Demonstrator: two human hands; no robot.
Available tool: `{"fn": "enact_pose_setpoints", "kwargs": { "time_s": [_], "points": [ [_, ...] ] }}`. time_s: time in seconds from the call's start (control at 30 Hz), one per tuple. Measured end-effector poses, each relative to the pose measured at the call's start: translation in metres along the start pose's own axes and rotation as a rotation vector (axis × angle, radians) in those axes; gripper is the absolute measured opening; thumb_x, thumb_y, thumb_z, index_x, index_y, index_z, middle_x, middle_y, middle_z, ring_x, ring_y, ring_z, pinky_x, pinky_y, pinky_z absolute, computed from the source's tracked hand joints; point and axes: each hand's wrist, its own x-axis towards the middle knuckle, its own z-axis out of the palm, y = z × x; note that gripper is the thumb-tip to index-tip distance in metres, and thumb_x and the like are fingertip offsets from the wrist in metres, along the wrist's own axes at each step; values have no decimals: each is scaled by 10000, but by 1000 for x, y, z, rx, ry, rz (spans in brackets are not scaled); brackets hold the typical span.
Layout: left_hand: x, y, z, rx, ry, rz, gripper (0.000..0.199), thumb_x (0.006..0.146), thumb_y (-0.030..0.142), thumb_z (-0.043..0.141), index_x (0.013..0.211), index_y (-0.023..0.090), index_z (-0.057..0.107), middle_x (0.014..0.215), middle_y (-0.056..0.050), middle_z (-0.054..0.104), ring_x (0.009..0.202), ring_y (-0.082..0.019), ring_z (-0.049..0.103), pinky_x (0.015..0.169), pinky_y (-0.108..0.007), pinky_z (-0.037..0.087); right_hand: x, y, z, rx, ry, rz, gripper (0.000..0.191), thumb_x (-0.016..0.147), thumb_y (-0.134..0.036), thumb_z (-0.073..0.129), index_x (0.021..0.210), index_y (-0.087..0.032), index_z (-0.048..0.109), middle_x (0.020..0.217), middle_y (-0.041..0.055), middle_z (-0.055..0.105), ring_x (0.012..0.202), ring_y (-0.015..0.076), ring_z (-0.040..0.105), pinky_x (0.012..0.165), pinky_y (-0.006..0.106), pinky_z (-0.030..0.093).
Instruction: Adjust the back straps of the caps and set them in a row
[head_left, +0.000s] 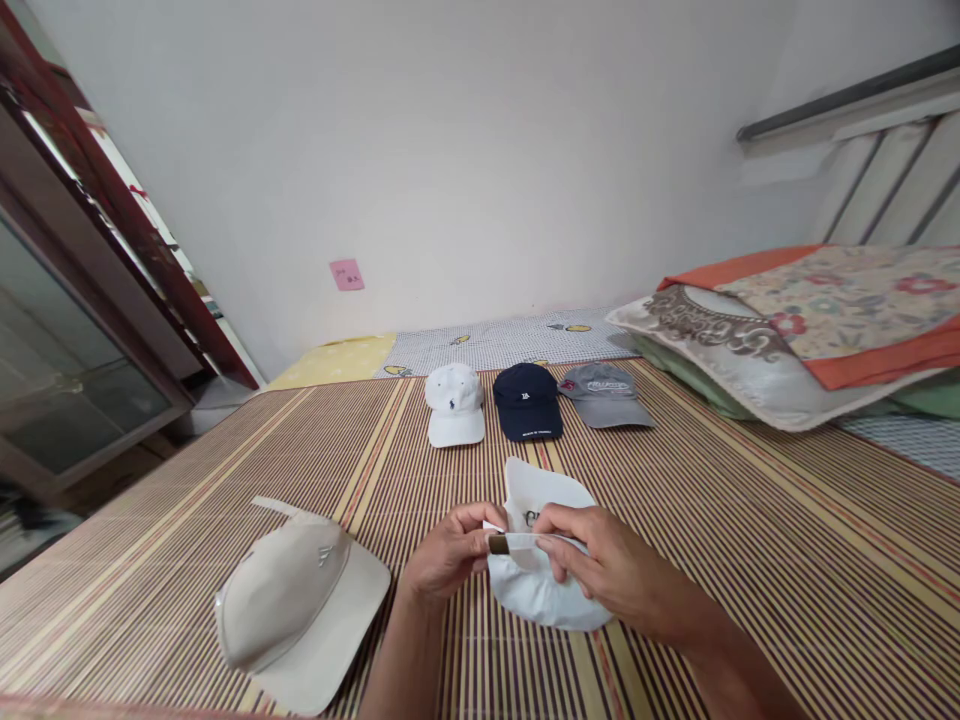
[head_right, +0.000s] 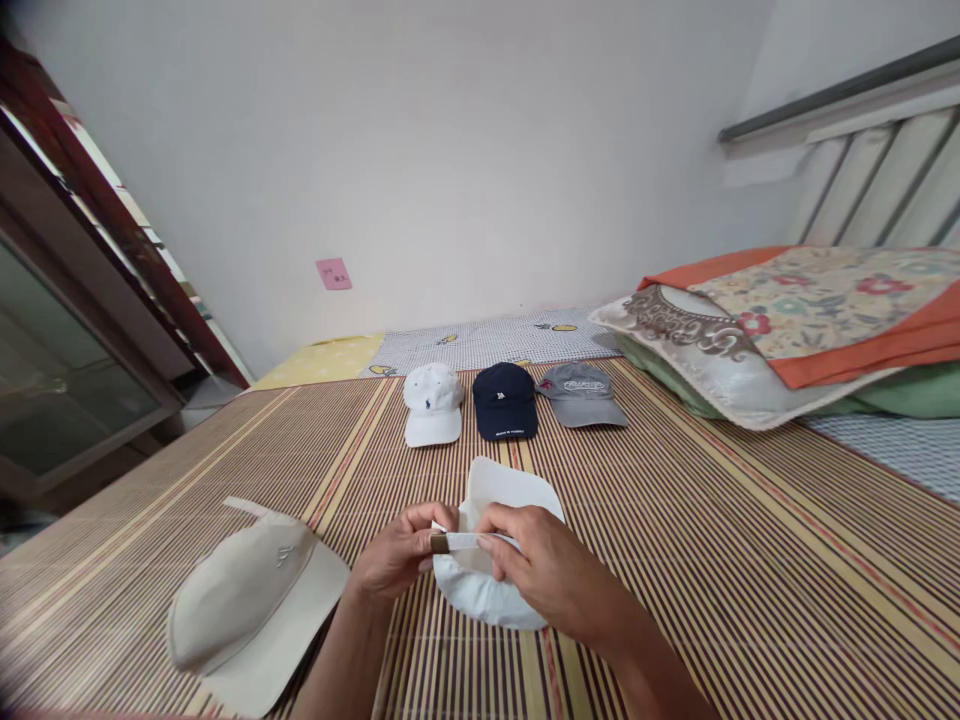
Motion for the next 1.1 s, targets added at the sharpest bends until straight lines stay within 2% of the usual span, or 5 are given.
{"fn": "enact_pose_setpoints", "kwargs": {
  "time_s": [0.53,0.7,0.8,0.97,1.1],
  "points": [
    [0,-1,1,36,-38,5,410,764,518,862,724,155,676,645,40,490,489,-50,306,472,-247,151,-2,-6,2,13,-21,-8,274,1025,-290,510,767,-224,573,642,-56,558,526,94,453,548,249,327],
    [1,-4,0,36,-30,-15,420,748,526,875,740,154,678,629,48,494,482,-46,324,456,-225,177,-2,-7,5,54,-23,-15,101,1014,-254,523,988,-250,620,724,-52,658,609,114,557,593,244,381],
    [1,-6,-1,27,-32,-37,425,753,528,871,749,154,670,569,65,503,414,-32,320,413,-211,184,-1,-9,7,103,-44,-18,99,996,-225,533,1039,-251,618,763,-49,691,643,125,593,623,252,411],
    [2,-5,-5,15,-54,-40,440,765,548,859,766,151,669,489,77,518,324,-22,313,351,-195,156,-2,-1,-5,190,53,-31,224,1033,-414,544,1156,-260,650,997,8,761,879,178,689,776,297,478],
    [1,-2,-9,9,-59,-43,423,777,531,857,774,148,676,494,76,532,317,-16,323,341,-179,169,-6,18,-30,200,139,-12,374,1020,-568,522,1095,-245,697,998,31,771,925,209,695,821,331,490]
  ]
}}
